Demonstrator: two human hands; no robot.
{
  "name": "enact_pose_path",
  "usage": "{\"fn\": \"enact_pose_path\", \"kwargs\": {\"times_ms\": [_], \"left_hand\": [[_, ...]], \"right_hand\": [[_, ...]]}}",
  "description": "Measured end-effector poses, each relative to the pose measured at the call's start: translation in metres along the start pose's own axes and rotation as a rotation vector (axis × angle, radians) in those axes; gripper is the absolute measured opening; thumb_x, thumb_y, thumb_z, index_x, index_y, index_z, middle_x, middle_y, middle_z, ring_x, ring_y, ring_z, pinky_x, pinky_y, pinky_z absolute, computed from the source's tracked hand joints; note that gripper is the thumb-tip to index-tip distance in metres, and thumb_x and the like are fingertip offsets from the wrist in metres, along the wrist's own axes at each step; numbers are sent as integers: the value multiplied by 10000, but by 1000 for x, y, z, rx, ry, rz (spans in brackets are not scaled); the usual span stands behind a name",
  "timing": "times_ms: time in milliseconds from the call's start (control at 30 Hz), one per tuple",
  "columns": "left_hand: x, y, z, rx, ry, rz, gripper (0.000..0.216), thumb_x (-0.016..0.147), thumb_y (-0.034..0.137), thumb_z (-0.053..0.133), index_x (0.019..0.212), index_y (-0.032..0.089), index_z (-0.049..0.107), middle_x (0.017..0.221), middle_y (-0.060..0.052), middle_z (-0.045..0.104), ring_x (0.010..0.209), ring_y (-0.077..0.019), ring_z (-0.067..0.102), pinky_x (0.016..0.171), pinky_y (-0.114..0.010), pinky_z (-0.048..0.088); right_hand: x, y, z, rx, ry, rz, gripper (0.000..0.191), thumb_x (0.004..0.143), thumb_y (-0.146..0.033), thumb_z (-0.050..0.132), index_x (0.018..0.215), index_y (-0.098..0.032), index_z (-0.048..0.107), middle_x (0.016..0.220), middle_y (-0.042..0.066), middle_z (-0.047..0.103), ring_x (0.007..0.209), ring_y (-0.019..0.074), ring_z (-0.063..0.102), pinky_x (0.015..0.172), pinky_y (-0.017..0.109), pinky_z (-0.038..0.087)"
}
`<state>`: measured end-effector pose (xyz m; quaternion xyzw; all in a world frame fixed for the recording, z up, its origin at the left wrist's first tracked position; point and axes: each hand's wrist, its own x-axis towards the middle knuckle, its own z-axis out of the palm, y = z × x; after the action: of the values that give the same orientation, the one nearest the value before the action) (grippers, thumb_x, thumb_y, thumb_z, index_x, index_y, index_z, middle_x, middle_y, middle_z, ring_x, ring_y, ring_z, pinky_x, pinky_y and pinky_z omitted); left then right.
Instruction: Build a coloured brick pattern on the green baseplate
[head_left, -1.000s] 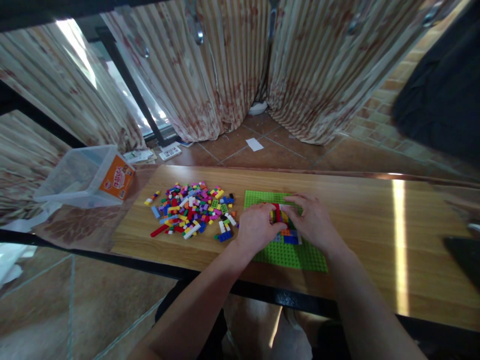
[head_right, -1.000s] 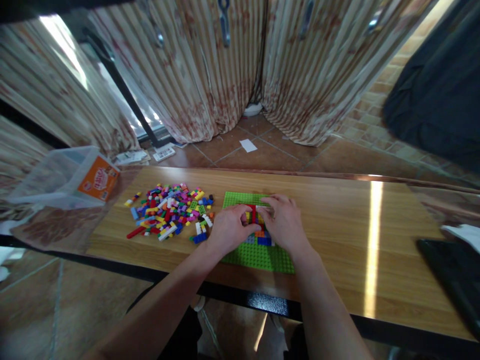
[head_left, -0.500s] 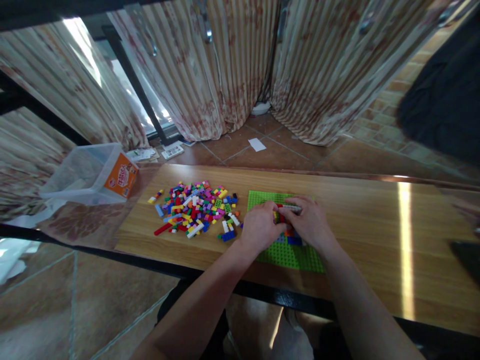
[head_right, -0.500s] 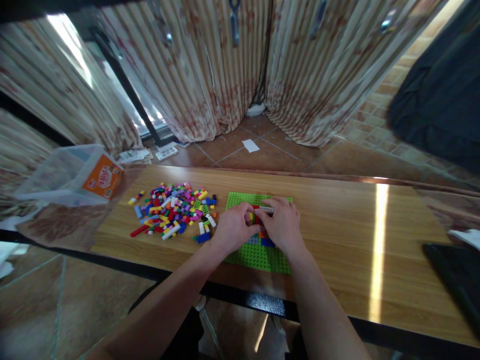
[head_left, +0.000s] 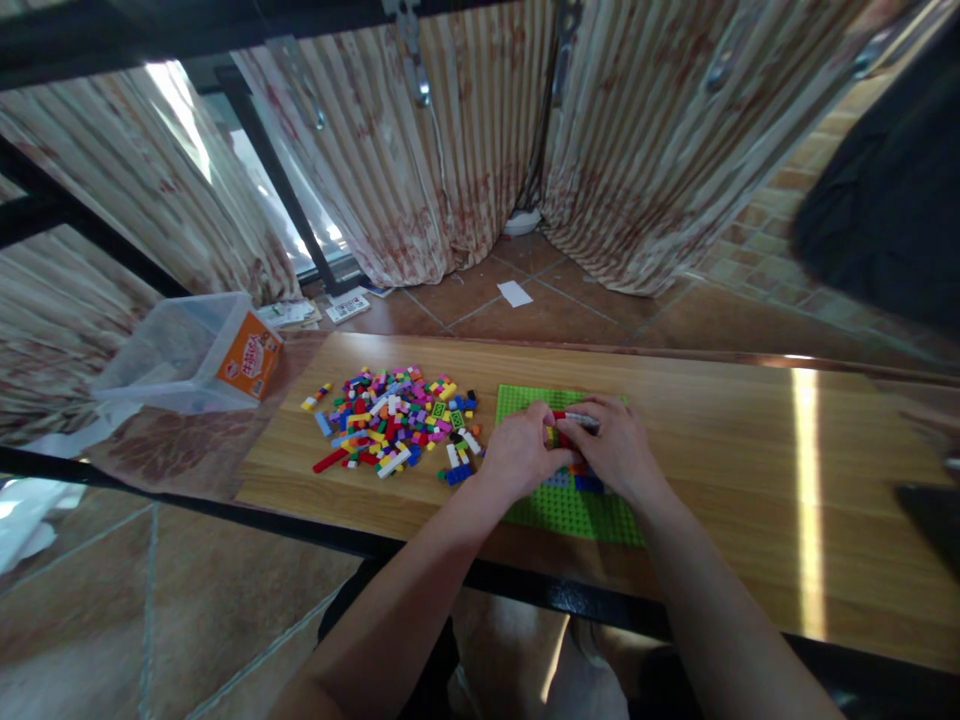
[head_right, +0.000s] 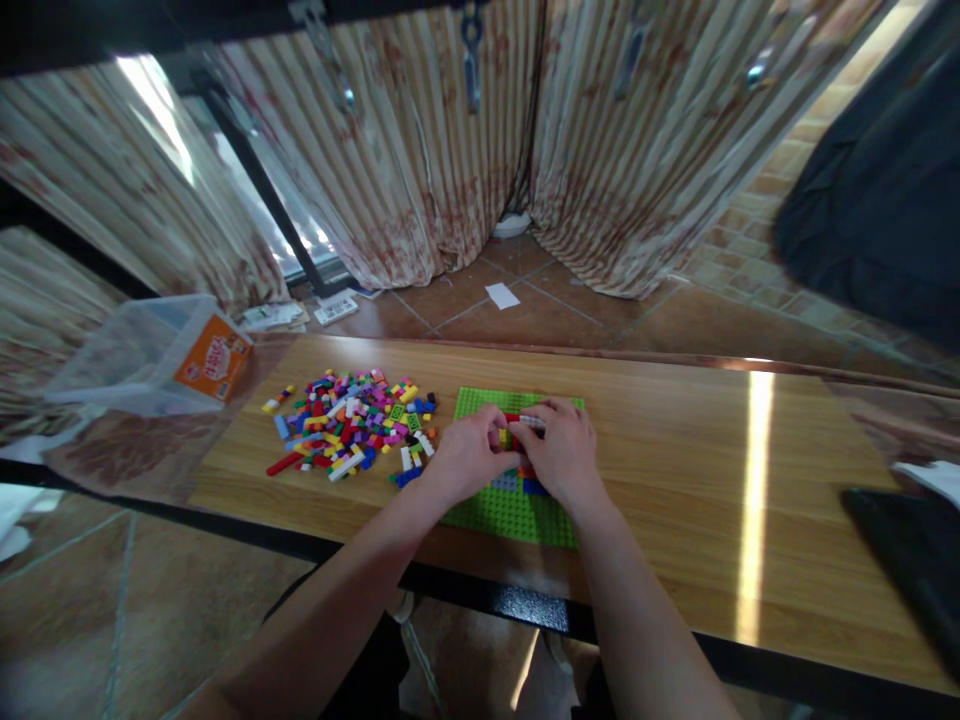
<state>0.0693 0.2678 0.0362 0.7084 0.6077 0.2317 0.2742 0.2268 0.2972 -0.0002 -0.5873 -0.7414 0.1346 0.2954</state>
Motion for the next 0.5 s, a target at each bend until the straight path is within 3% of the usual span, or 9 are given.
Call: {"fn": "enact_pose_path", "kwargs": {"times_ms": [100, 200, 367, 500], "left_hand": [[-1, -7, -11, -130, -41, 49, 368, 729, 423, 766, 952, 180, 601, 764, 5, 658, 695, -163, 606, 641, -276, 447], [-1, -19, -27, -244, -15, 102, 206, 844, 365, 649, 908, 170, 634, 784, -15, 680, 700, -145, 609, 662, -267, 458], [2, -51, -62, -328, 163, 95, 141, 876, 264, 556, 862, 164, 655, 766, -25, 683, 699, -141, 612, 663, -251, 456], [2, -78, -89, -305, 308, -7, 112, 822, 194, 568, 836, 163, 674, 764, -27, 696, 714, -149, 625, 658, -241, 452]], "right_hand": [[1, 0, -6, 51, 0, -4, 298, 863, -471, 578, 936, -233, 741, 1083, 113, 697, 1093, 291, 603, 973, 536, 433], [6, 1, -16, 177, -5, 68, 352, 890, -466, 518, 978, -202, 734, 1048, 112, 728, 1008, 273, 655, 912, 465, 489], [10, 2, -29, 287, 123, 238, 356, 881, -445, 515, 985, -188, 738, 989, 96, 757, 927, 266, 693, 829, 404, 526], [6, -5, -31, 216, 186, 160, 313, 881, -415, 526, 943, -194, 739, 962, 102, 747, 915, 266, 684, 848, 421, 519]]}}
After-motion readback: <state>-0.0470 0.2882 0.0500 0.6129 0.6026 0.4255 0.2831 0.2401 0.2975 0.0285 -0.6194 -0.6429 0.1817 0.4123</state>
